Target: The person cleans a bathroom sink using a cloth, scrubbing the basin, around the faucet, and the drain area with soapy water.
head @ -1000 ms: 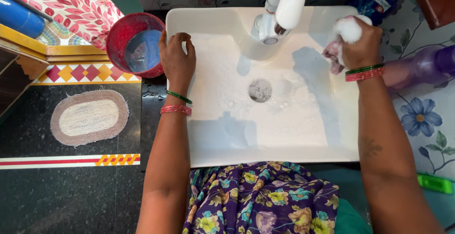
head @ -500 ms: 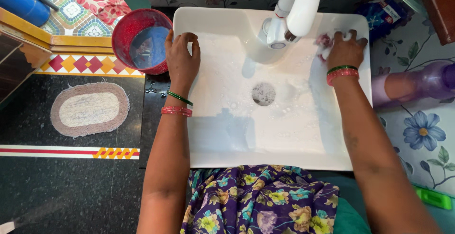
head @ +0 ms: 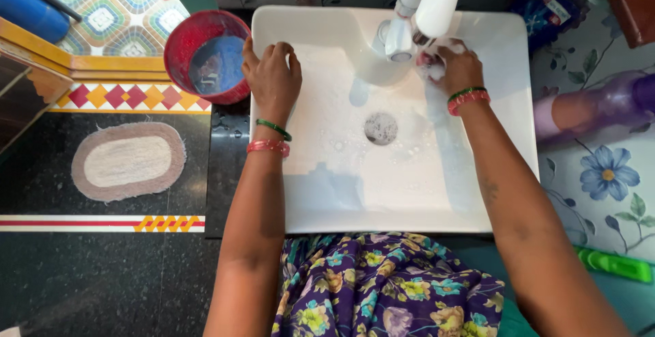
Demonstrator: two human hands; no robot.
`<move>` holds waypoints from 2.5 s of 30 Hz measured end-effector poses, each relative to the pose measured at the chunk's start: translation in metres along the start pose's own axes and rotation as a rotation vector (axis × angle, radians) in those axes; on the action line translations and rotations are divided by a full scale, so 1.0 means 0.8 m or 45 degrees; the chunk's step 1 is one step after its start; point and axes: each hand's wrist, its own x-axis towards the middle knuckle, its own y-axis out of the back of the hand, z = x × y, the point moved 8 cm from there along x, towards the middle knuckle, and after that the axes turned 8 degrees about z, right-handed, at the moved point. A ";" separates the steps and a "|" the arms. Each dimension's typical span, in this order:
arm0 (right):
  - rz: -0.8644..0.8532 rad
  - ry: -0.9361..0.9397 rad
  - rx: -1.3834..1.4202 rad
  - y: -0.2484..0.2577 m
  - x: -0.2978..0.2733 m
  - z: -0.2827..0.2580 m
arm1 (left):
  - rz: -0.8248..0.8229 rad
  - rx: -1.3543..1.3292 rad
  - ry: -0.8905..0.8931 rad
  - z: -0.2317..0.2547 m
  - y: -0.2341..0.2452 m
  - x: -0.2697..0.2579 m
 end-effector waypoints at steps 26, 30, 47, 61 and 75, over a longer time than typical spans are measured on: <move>-0.157 -0.117 -0.129 0.082 -0.062 0.022 | 0.051 0.178 -0.051 -0.001 -0.014 -0.006; -0.690 -0.343 -0.111 0.052 -0.094 0.027 | 0.056 0.159 -0.030 0.000 -0.011 -0.002; -0.603 -0.879 0.621 0.137 -0.142 -0.055 | 0.019 0.170 -0.046 -0.005 -0.023 -0.004; -1.080 -0.584 -0.309 0.075 -0.251 -0.014 | -0.076 0.118 -0.001 -0.003 -0.021 -0.001; -0.565 -0.180 0.447 0.033 -0.118 -0.170 | -0.036 0.141 -0.071 0.002 -0.018 -0.002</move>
